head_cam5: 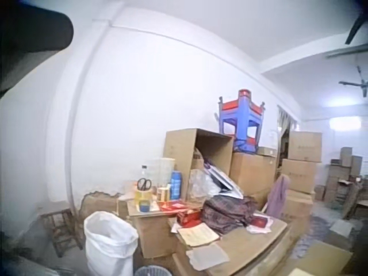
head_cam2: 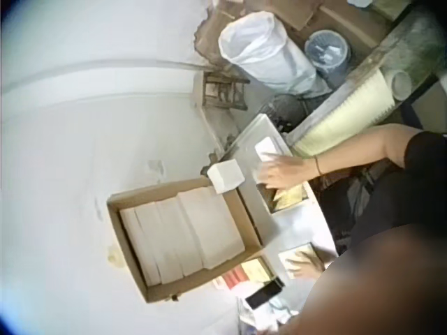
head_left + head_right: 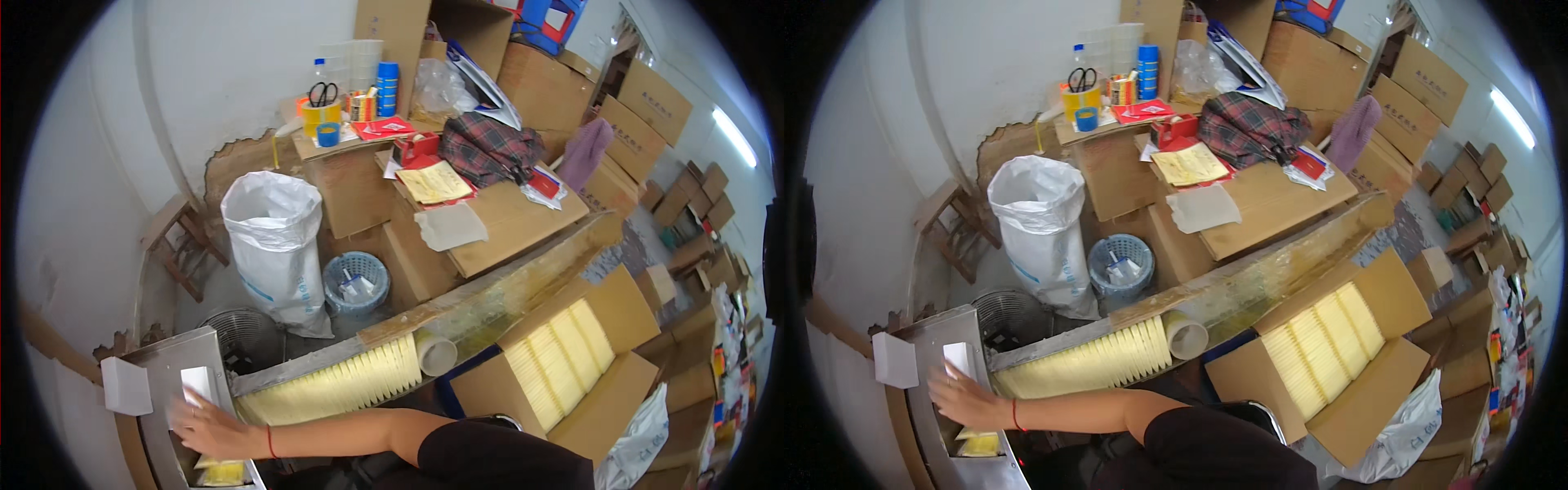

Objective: The recorder is counting and stacking sheets of paper at a metal workstation.

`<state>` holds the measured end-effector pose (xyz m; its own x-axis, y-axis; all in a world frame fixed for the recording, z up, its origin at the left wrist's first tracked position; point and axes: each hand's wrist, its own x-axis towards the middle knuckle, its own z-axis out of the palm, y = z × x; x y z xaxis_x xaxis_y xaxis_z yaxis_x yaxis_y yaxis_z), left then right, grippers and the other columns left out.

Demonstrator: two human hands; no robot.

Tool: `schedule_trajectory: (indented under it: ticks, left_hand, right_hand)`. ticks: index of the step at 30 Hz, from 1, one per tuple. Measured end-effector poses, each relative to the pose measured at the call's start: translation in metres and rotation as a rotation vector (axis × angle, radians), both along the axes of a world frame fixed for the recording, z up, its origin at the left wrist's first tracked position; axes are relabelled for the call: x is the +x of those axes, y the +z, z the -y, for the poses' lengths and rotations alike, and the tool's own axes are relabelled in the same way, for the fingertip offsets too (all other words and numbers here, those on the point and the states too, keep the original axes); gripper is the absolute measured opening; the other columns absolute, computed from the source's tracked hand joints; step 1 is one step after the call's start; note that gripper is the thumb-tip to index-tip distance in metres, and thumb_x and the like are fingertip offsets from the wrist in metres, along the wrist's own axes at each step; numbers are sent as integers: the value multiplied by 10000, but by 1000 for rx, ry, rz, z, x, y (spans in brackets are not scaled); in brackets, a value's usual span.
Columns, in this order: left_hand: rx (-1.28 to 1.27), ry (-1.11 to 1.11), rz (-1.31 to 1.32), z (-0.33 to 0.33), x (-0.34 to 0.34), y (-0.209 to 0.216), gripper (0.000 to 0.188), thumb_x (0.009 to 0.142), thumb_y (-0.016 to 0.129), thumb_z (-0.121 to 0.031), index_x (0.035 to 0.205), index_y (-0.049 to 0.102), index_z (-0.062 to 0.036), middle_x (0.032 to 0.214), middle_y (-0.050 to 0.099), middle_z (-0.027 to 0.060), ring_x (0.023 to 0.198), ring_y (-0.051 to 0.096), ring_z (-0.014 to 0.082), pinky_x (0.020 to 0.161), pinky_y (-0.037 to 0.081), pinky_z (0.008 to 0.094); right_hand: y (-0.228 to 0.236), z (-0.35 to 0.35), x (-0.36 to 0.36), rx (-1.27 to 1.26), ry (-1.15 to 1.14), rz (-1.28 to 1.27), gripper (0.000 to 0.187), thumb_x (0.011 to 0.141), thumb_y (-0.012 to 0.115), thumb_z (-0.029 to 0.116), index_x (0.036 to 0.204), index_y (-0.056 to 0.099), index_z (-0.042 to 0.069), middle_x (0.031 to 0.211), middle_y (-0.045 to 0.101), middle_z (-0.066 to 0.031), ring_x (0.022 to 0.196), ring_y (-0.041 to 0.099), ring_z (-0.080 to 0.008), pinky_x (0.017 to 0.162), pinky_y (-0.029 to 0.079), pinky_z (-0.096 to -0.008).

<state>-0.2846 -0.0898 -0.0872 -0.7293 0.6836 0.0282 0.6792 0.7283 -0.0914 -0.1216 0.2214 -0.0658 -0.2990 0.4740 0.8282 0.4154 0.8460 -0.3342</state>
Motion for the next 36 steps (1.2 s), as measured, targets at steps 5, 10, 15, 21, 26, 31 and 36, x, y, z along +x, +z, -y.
schedule_trajectory:
  ticks: [5, 10, 15, 21, 26, 31, 36]
  left_hand:
    - [393, -489, 62, 18, -73, -52, 792, 939, 296, -656, 1547, 113, -184, 1548, 132, 283, 1359, 225, 542, 1035, 237, 704]
    - [119, -327, -140, 16, -42, -33, 457, 933, 443, -470, 1122, 449, -53, 1068, 450, 245, 929, 470, 431, 776, 402, 563]
    - [-151, -15, -389, 86, -59, -50, 327, 885, 590, -321, 794, 644, -11, 688, 616, 126, 598, 584, 319, 548, 470, 471]
    - [-111, 275, -233, -54, 59, -26, 93, 850, 571, -120, 845, 629, -46, 881, 577, 141, 889, 540, 293, 818, 456, 390]
    - [674, -229, 155, -112, 132, 23, 332, 828, 679, -154, 1108, 563, -18, 1303, 473, 252, 1204, 431, 494, 1033, 327, 549]
    - [482, -280, 189, -95, 125, 28, 463, 757, 681, -110, 1199, 561, -43, 1437, 379, 253, 1306, 368, 453, 1009, 315, 582]
    - [330, -238, 29, -78, 104, 24, 591, 716, 736, -235, 1232, 547, -18, 1432, 393, 202, 1214, 416, 380, 977, 308, 478]
  right_hand:
    - [-36, -31, 15, -123, -18, 76, 594, 773, 692, 391, 1164, 601, -46, 1342, 508, -222, 1375, 331, -395, 1147, 154, -621]
    - [-33, -23, -15, -92, 79, 137, 315, 728, 655, 192, 940, 634, -40, 1040, 541, -205, 1109, 471, -402, 1043, 309, -605]
    - [-37, -23, -2, -241, 86, 206, 186, 662, 626, 128, 730, 683, -35, 965, 605, -254, 932, 530, -424, 884, 425, -544]
    - [-6, -48, 25, 137, 55, 508, 120, 670, 643, 186, 629, 658, 75, 716, 612, -145, 782, 549, -296, 726, 410, -430]
    - [-5, -55, 39, -228, 344, 337, 213, 753, 632, 26, 956, 678, -21, 979, 587, -166, 949, 527, -344, 837, 438, -434]
    - [25, -47, 48, -80, 386, 235, 363, 719, 652, -9, 1078, 677, 33, 1066, 621, -123, 999, 563, -336, 888, 465, -439]
    - [19, 73, 54, 0, 1056, 581, 354, 783, 577, 46, 1112, 683, 122, 1125, 625, -55, 1062, 585, -248, 973, 420, -501]
